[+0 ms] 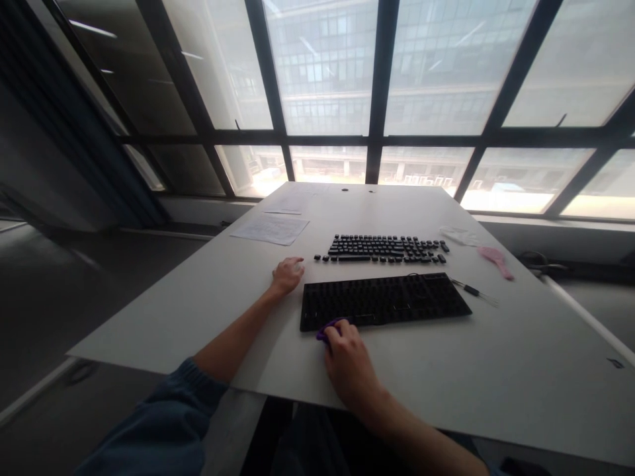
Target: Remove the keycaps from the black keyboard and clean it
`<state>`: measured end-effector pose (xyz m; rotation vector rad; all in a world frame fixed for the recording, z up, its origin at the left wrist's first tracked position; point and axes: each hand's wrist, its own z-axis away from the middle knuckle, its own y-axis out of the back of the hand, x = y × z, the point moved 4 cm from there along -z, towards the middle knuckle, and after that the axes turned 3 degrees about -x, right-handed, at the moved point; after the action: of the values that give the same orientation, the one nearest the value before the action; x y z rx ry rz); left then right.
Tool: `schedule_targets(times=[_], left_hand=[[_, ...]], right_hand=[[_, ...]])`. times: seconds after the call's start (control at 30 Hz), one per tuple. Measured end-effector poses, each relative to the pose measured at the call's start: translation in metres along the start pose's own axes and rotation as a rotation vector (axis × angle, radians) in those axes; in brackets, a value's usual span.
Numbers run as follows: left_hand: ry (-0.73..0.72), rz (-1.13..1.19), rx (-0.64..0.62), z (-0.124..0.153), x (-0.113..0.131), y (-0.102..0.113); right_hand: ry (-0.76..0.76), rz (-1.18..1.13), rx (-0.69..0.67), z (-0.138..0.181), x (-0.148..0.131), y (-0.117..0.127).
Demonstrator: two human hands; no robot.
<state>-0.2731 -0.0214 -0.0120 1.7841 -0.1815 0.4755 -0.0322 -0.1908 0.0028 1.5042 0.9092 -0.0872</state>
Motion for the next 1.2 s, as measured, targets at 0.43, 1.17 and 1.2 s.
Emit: schedule_targets(times=[0.43, 1.17, 1.2], left_hand=[[-0.031, 0.381, -0.155, 0.035, -0.052, 0.119], [-0.158, 0.289, -0.059, 0.167, -0.007, 0.041], [-0.161, 0.245, -0.031, 0.166, -0.008, 0.038]], right_hand=[[0.221, -0.387, -0.032, -0.037, -0.089, -0.056], [-0.027, -0.145, 0.669, -0.023, 0.109, 0.120], [0.007, -0.154, 0.584, -0.023, 0.107, 0.113]])
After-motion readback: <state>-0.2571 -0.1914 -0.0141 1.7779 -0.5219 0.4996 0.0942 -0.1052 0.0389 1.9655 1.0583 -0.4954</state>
